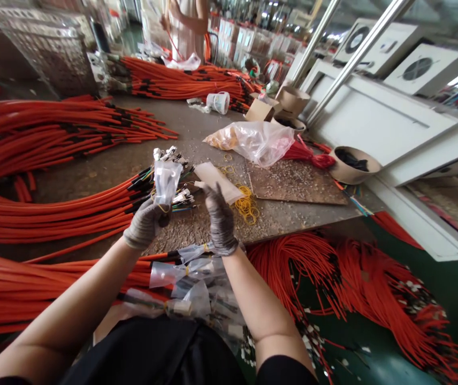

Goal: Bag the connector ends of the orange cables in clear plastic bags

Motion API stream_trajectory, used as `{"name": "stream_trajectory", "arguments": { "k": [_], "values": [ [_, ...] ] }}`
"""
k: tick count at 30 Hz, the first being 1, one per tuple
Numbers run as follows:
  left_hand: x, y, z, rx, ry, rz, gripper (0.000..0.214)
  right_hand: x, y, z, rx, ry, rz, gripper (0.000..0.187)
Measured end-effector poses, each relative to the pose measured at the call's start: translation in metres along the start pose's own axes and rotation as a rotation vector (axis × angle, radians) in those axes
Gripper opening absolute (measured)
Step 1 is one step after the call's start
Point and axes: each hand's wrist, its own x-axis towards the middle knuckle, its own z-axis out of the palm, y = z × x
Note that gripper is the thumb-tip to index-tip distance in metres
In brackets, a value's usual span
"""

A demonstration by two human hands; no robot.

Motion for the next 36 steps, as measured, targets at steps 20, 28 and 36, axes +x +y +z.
{"name": "stream_trajectory", "arguments": {
  "k": [20, 28, 36],
  "values": [
    [-0.002, -0.019, 0.007, 0.248, -0.053, -0.049, 0.032, 0.067, 0.061, -0.056, -1.299, -0.264, 0.128, 0.019],
    [0.000, -0.006, 0.007, 0.236, -0.117, 0.031, 0.050, 0.018, 0.003, -0.009, -0.728, -0.320, -0.226, 0.013],
    [-0.004, -0.003, 0.004, 0.304, -0.171, 0.056, 0.037, -0.029, -0.010, 0.002, 0.490, -0.464, 0.528, 0.028]
  ]
}}
